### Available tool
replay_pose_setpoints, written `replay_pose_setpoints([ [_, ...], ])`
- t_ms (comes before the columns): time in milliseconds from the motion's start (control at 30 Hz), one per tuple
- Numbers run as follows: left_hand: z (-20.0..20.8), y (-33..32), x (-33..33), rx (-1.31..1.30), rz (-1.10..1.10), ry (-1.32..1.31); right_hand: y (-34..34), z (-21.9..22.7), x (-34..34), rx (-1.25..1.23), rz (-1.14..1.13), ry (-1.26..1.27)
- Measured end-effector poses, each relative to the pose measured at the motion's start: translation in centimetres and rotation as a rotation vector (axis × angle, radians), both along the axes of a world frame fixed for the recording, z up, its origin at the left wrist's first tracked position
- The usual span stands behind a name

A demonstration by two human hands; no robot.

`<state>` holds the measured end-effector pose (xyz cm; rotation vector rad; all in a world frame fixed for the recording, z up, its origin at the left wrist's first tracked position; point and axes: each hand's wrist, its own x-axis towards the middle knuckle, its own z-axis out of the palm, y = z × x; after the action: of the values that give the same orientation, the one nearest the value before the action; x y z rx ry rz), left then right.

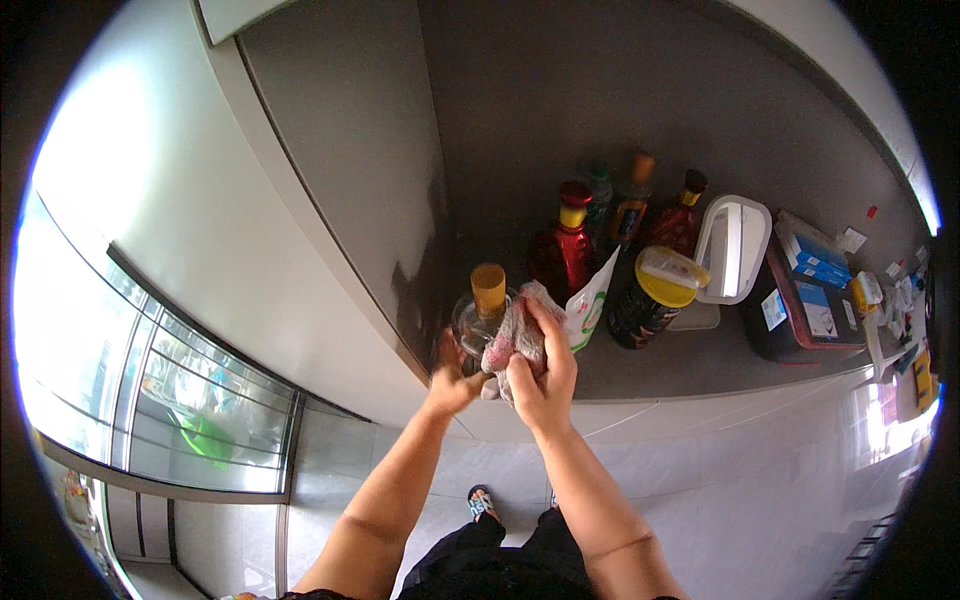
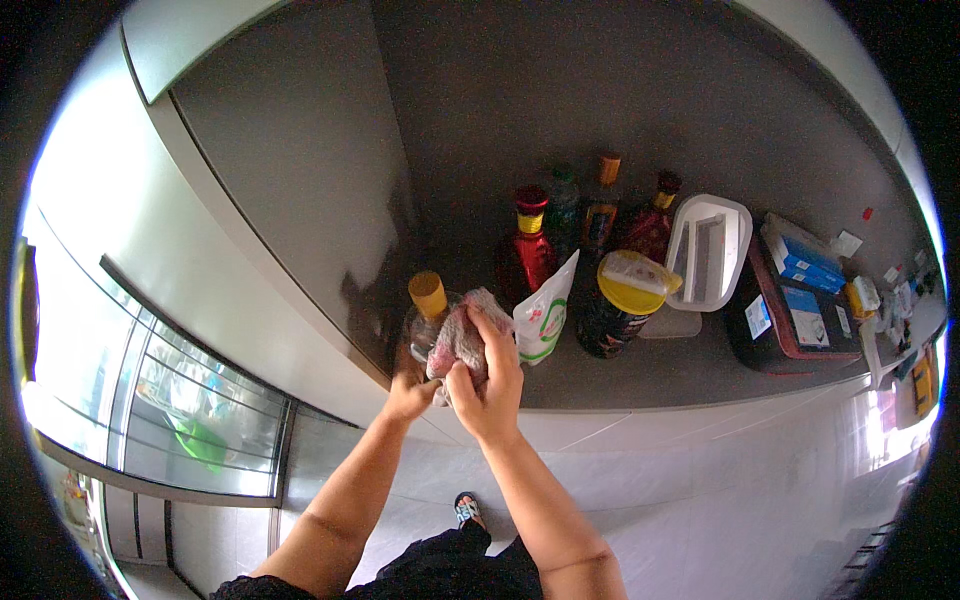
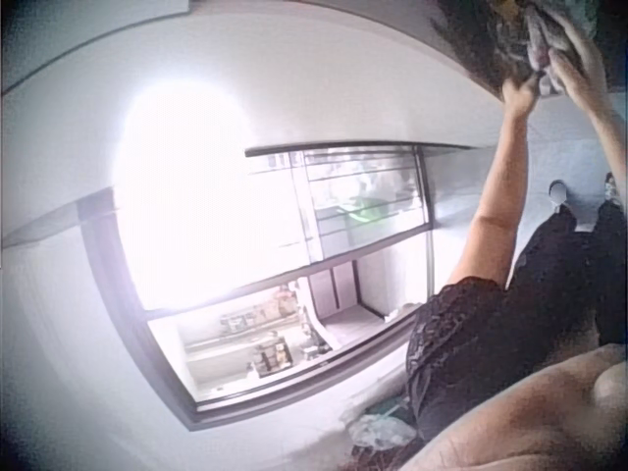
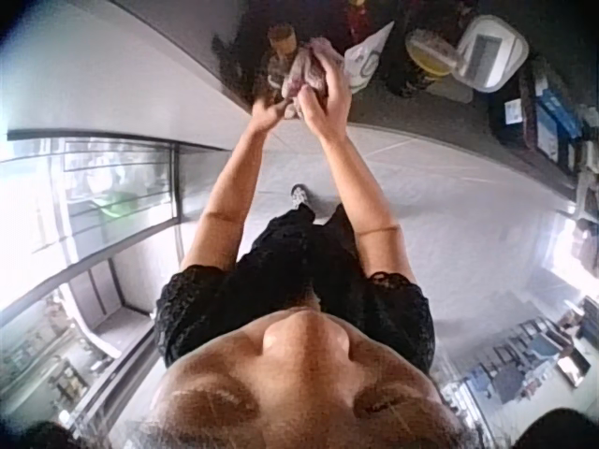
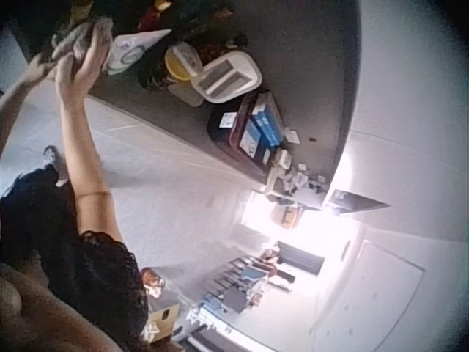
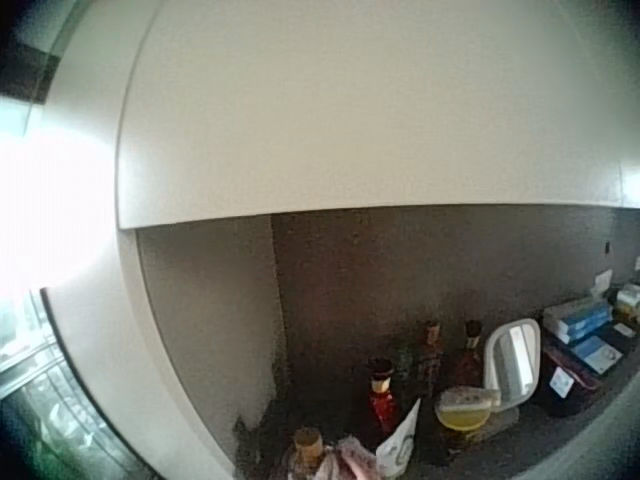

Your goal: The person washes a cloth in the sink, then wipes the glass door of a refrigerator and the side of a cabinet. They proceed to wipe the countertop and clean several bottles and containers on the counter, moving them aside as needed.

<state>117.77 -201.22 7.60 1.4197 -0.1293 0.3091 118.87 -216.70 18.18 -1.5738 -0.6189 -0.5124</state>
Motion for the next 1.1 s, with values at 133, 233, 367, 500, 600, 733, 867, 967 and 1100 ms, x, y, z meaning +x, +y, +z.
replay_pose_setpoints([
  [133, 0.4, 0.9, 1.1, 0.09, -0.126, -0.014, 0.1, -0.1, 0.5, -0.021, -0.016, 0.029],
  [233, 1.3, -0.3, 0.7, 0.285, 0.065, -0.067, 1.0, -0.5, -1.4, -0.118, -0.173, -0.109],
  [367, -2.1, -1.4, 1.3, 0.301, 0.389, 0.142, 1.4, -2.4, -2.6, -0.245, -0.249, -0.261],
  [500, -1.3, -1.1, 0.1, 0.752, 0.279, 0.015, 1.1, -0.9, -2.2, -0.331, -0.224, -0.373],
  [600, -2.9, -0.4, 0.3, 0.292, 0.022, 0.011, 1.5, -1.3, -2.6, -0.467, -0.17, -0.403],
  [733, -4.3, -0.5, 1.1, 0.558, 0.036, -0.047, 1.6, -3.4, -3.5, -0.484, -0.097, -0.533],
  [867, -4.5, -1.7, 1.2, 0.32, 0.072, 0.017, 2.5, -1.4, -2.7, -0.627, -0.094, -0.646],
  [967, -4.7, -2.6, 1.1, 0.186, 0.094, 0.046, 3.4, -0.1, -1.6, -0.692, -0.148, -0.634],
  [1100, -5.3, -2.4, 1.4, -0.207, 0.07, 0.117, 1.7, -2.4, -1.9, -0.698, -0.116, -0.695],
])
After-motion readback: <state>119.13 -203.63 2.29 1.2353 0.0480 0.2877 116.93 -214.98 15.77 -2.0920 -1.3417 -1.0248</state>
